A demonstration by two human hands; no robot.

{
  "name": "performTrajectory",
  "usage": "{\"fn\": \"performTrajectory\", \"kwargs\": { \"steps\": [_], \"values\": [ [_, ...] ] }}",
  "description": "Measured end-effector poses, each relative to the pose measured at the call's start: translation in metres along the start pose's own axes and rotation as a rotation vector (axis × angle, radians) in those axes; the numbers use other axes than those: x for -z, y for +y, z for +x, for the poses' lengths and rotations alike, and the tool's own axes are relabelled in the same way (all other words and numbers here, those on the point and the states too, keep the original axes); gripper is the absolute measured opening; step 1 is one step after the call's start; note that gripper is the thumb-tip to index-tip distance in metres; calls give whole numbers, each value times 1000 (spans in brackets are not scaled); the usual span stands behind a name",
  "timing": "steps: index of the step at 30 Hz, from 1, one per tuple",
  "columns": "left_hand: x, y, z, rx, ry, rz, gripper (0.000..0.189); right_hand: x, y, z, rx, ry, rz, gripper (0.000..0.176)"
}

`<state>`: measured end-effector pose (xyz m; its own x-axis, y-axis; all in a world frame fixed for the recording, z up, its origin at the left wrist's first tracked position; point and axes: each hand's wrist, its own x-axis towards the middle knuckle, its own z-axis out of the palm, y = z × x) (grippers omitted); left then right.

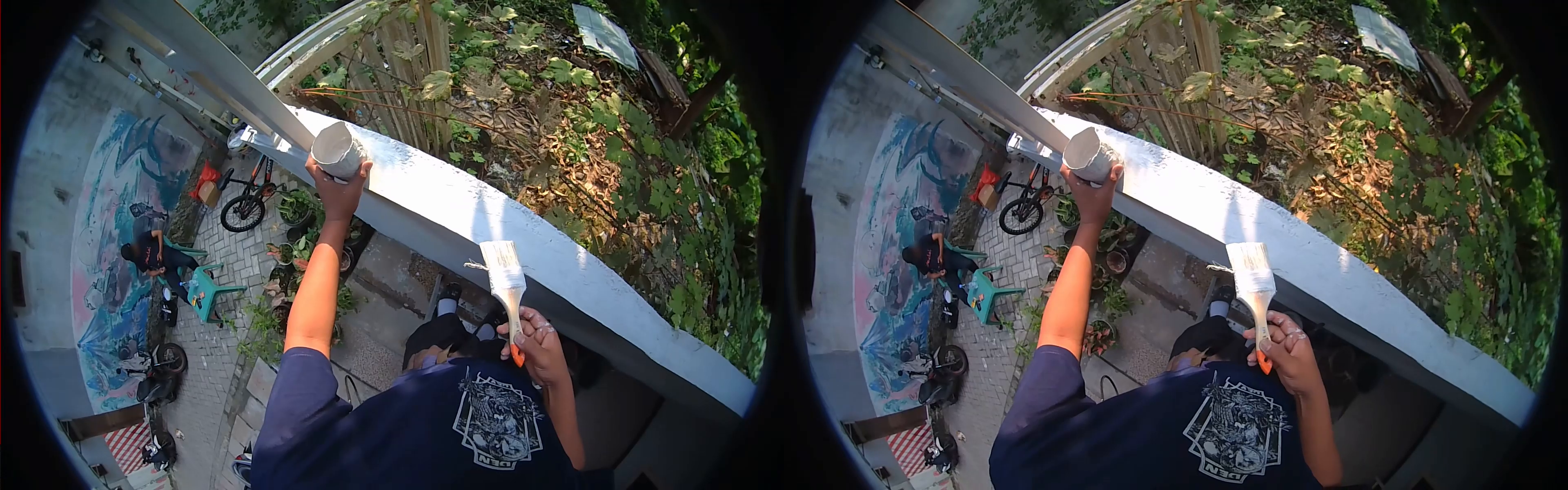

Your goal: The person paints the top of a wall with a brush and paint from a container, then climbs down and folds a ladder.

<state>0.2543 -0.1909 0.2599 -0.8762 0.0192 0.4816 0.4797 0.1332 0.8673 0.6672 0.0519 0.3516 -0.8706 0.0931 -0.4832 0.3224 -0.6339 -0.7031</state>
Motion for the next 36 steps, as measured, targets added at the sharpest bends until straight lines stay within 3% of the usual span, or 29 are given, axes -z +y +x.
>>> {"fn": "performTrajectory", "kwargs": {
  "steps": [3,5,9,11,18,23,29,36],
  "values": [
    [3,2,-1,-30,-34,66,89,-6,1,7,22,-59,-25,57],
    [3,4,-1,43,-56,-30,101,-13,-3,9,14,-70,-33,57],
    [8,12,-4,57,-68,-19,102,-20,-7,14,-2,-76,-40,57],
    [13,11,-6,-21,-82,17,98,-19,-4,16,7,-83,-39,58],
    [37,0,-10,37,-84,-122,91,-12,-1,18,18,-85,-29,56],
    [28,24,-8,3,-178,95,85,-9,2,17,18,-83,-26,56],
    [29,16,-6,-3,-168,65,79,-9,1,16,38,-89,-70,56],
    [33,10,-4,41,-224,30,85,-23,-3,25,11,-70,-128,59]
  ]
}}
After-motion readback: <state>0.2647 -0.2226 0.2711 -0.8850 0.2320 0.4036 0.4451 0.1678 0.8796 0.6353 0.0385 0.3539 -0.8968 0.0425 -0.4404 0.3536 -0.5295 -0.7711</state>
